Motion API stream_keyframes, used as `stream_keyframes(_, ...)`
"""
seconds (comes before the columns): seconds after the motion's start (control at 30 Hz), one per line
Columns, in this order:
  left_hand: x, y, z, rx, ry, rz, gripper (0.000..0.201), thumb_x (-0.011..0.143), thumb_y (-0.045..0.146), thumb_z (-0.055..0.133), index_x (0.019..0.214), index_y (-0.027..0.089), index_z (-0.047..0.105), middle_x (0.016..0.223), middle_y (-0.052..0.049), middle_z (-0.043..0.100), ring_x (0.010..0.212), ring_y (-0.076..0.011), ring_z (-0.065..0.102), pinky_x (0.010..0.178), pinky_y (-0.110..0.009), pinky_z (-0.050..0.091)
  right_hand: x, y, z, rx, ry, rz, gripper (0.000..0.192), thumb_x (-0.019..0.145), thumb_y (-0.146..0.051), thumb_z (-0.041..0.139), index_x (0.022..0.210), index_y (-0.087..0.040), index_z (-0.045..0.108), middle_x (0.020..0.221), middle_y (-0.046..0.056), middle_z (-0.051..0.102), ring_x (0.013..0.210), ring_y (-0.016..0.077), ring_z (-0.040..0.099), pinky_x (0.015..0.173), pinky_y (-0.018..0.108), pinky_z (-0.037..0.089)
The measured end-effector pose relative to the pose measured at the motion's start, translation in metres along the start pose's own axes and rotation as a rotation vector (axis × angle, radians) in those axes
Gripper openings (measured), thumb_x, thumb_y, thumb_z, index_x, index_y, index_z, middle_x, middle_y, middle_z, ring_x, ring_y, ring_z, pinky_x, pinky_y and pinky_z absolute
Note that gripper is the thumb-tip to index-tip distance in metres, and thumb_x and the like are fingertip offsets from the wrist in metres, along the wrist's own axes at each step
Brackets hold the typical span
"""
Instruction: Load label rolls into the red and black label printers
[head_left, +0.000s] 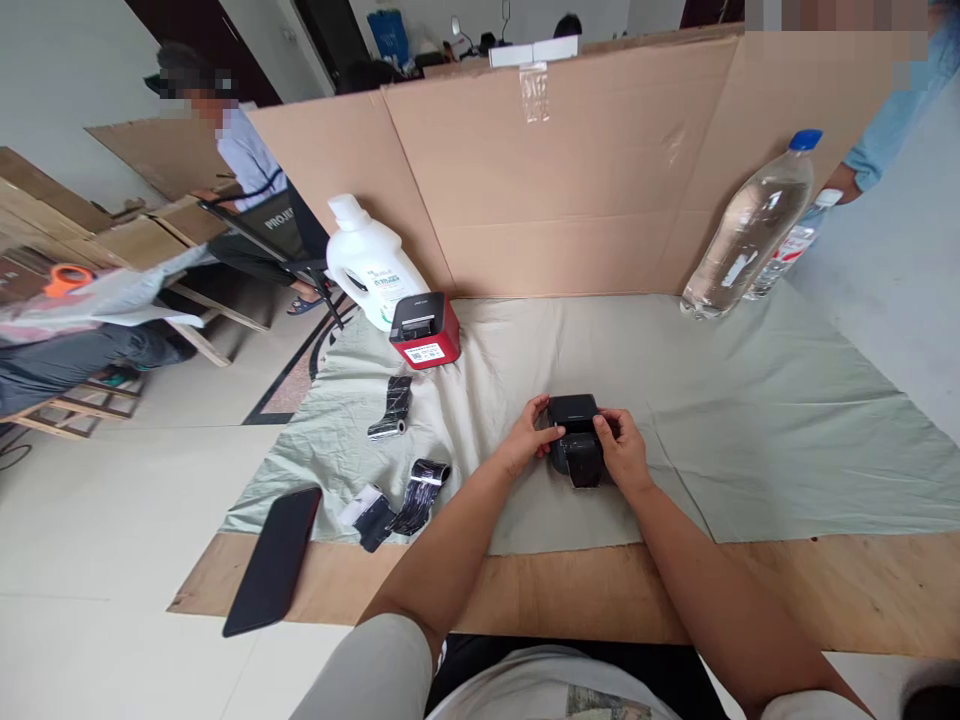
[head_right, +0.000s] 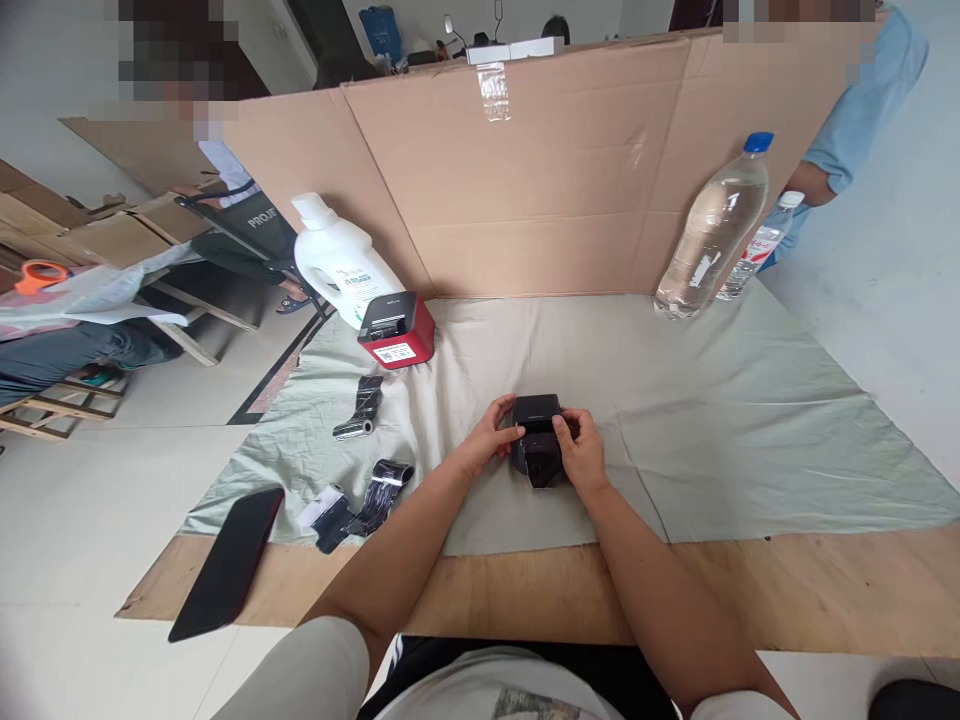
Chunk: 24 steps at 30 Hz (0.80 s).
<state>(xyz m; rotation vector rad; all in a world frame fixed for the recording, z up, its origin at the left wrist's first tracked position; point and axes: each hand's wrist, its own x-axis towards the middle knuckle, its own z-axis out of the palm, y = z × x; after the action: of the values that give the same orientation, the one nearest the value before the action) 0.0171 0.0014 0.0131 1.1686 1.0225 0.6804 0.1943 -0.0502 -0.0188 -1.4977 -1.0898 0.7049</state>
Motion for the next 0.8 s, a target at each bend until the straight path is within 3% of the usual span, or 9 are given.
stream_keyframes(0.17, 0.008, 0.014, 0.011, 0.286, 0.156, -0.051, 0.06, 0.091, 0.059, 0.048, 0.133, 0.016, 0.047, 0.111, -0.013, 0.065, 0.052, -0.0098, 0.052, 0.047, -0.025, 0.038, 0.0, 0.002, -0.002, -0.119, -0.04, -0.227, 0.045, 0.092, -0.058, 0.044, 0.109, -0.022, 0.066, 0.109, 0.011, 0.067, 0.102, 0.0243, 0.063, 0.086, 0.042, 0.054)
stream_keyframes(0.27, 0.014, 0.027, 0.012, 0.627, 0.275, -0.023, 0.046, 0.096, 0.054, 0.042, 0.107, 0.014, 0.062, 0.093, -0.011, 0.067, 0.072, -0.0189, 0.062, 0.061, -0.028, 0.044, 0.0, 0.007, -0.001, -0.164, -0.042, -0.271, 0.043, 0.095, -0.053, 0.042, 0.114, -0.023, 0.066, 0.113, 0.011, 0.065, 0.106, 0.0241, 0.061, 0.091, 0.044, 0.053)
stream_keyframes(0.4, 0.016, 0.038, 0.016, 0.971, 0.356, 0.132, 0.032, 0.096, 0.038, 0.048, 0.084, 0.015, 0.067, 0.093, -0.011, 0.068, 0.088, -0.0226, 0.061, 0.078, -0.033, 0.045, 0.001, 0.013, 0.0, -0.169, -0.049, -0.278, 0.043, 0.096, -0.051, 0.04, 0.116, -0.023, 0.065, 0.113, 0.011, 0.066, 0.108, 0.0241, 0.06, 0.098, 0.046, 0.049)
stream_keyframes(0.5, 0.016, 0.038, 0.024, 1.055, 0.265, 0.32, 0.018, 0.092, 0.027, 0.055, 0.091, 0.018, 0.07, 0.095, -0.008, 0.07, 0.096, -0.0226, 0.057, 0.087, -0.034, 0.043, 0.002, 0.016, 0.0, -0.138, -0.036, -0.247, 0.046, 0.097, -0.052, 0.037, 0.118, -0.021, 0.062, 0.115, 0.011, 0.066, 0.109, 0.0245, 0.06, 0.099, 0.047, 0.048)
stream_keyframes(0.57, 0.016, 0.038, 0.029, 1.134, 0.179, 0.369, 0.017, 0.088, 0.024, 0.06, 0.099, 0.02, 0.072, 0.103, -0.007, 0.07, 0.104, -0.025, 0.053, 0.092, -0.037, 0.04, 0.002, 0.018, 0.0, -0.116, -0.022, -0.22, 0.048, 0.096, -0.054, 0.036, 0.118, -0.02, 0.061, 0.115, 0.012, 0.067, 0.109, 0.0249, 0.06, 0.098, 0.047, 0.048)
stream_keyframes(0.8, 0.022, 0.054, 0.042, 1.476, -0.033, 0.183, 0.028, 0.087, 0.039, 0.06, 0.103, 0.02, 0.073, 0.113, -0.014, 0.064, 0.115, -0.0362, 0.044, 0.093, -0.049, 0.032, 0.003, 0.021, 0.002, -0.102, -0.025, -0.176, 0.052, 0.094, -0.06, 0.036, 0.114, -0.021, 0.063, 0.113, 0.012, 0.067, 0.107, 0.0256, 0.061, 0.096, 0.047, 0.049)
